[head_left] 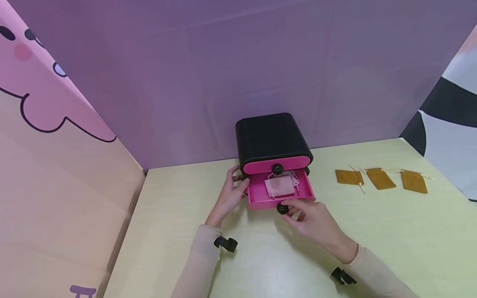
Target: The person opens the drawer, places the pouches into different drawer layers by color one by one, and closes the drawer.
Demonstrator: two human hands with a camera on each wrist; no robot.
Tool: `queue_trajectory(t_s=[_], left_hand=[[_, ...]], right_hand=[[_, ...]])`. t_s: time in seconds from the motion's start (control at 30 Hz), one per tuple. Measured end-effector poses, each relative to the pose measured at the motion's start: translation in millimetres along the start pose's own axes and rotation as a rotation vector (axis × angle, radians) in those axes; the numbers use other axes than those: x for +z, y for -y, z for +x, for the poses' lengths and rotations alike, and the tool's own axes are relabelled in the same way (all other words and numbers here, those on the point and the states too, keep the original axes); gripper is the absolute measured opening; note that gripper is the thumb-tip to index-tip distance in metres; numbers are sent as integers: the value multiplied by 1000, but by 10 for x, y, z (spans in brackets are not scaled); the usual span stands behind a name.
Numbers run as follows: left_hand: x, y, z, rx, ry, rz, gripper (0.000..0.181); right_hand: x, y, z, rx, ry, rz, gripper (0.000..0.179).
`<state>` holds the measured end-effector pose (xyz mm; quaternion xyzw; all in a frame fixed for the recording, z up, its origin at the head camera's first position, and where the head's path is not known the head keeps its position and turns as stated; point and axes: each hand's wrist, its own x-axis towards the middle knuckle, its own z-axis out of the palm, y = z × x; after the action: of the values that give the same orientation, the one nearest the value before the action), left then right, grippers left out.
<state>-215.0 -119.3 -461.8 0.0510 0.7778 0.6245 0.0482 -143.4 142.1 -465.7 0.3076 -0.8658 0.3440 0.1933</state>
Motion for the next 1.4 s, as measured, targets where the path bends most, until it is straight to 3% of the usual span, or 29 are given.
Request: queue_trajectory(t_s=[0.3,1.03,1.4], left_hand=[[8,-11,-12,-4,-7,11,64],[8,-37,-24,-10,-18,10,62],[7,-34,-12,-18,-16,14,61]], right_hand=[[15,-2,-11,39,2,-4,33],[9,-41,66,-21,-85,-55,30],[29,-69,111,47,-79,-22,33]])
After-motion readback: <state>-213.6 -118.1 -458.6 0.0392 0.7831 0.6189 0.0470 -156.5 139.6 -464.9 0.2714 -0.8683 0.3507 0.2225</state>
